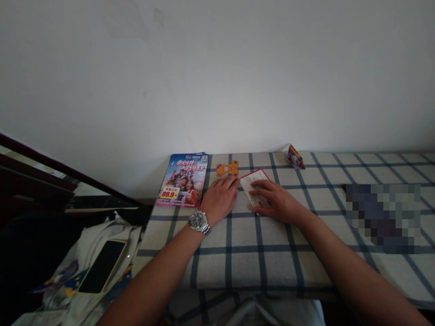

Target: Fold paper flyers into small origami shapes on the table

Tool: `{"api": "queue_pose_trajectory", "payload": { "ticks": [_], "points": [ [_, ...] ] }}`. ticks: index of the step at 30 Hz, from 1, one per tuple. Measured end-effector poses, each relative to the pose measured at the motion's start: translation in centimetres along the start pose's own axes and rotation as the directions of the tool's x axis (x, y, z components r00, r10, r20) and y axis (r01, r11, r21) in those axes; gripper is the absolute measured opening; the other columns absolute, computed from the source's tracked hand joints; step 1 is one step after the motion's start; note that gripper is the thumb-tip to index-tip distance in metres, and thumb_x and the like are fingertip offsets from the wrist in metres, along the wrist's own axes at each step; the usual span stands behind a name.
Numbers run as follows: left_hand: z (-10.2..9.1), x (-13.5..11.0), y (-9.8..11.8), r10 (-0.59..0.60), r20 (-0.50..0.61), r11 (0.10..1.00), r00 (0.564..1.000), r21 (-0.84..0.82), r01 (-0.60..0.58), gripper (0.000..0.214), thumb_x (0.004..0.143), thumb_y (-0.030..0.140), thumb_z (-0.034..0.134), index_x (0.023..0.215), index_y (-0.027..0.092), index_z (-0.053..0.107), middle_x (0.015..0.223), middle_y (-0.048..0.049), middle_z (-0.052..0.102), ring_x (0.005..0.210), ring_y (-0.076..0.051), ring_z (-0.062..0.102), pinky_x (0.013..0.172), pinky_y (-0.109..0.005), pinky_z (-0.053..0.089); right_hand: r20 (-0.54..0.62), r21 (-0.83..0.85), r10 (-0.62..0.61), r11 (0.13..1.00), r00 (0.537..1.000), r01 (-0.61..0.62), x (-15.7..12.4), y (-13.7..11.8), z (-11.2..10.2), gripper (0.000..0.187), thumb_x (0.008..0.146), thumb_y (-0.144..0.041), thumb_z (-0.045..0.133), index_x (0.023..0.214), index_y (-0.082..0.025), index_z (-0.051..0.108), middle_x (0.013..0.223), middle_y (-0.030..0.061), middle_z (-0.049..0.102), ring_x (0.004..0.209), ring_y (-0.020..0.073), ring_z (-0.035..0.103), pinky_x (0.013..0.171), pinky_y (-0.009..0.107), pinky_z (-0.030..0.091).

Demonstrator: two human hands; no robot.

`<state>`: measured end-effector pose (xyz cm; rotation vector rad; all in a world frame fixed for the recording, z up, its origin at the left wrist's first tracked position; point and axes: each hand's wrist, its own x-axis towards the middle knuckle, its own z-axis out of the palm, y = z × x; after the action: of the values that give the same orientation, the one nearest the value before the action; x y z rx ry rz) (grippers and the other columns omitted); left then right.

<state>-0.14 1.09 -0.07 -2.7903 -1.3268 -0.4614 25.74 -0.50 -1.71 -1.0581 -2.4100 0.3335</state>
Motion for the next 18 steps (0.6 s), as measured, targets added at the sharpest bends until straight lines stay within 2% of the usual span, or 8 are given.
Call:
{"api": "queue_pose_trajectory", "payload": {
  "ticks": [13, 18],
  "points": [
    [0.25, -0.64, -0.49, 0.02, -0.009, 0.996, 1.0, -0.082, -0.021, 0.049, 0.105, 0.035, 0.055, 0.151, 0.019, 0.052, 0.153, -0.0106, 0.055, 0.138, -0.028, 0.053, 0.119, -0.047, 0.041, 0.005, 0.012, 0.008, 1.0, 1.0, -0.008, -0.06, -0.05, -0.22, 0.049, 0.083, -0.035, 0.084, 0.129, -0.024, 0.069, 0.143, 0.0146, 0.062, 0.132, 0.0339, 0.06, 0.111, 0.053, 0.052],
    [0.06, -0.6, -0.45, 0.066, 0.01, 0.987, 0.998, -0.147, -0.064, 0.039, 0.106, 0.035, 0.053, 0.142, 0.022, 0.06, 0.15, -0.0062, 0.059, 0.134, -0.026, 0.056, 0.119, -0.047, 0.041, -0.003, 0.026, -0.004, 1.0, 1.0, 0.004, -0.08, -0.05, -0.27, 0.047, 0.084, -0.034, 0.082, 0.129, -0.025, 0.069, 0.142, 0.0137, 0.062, 0.132, 0.0325, 0.061, 0.111, 0.052, 0.053]
  ]
}}
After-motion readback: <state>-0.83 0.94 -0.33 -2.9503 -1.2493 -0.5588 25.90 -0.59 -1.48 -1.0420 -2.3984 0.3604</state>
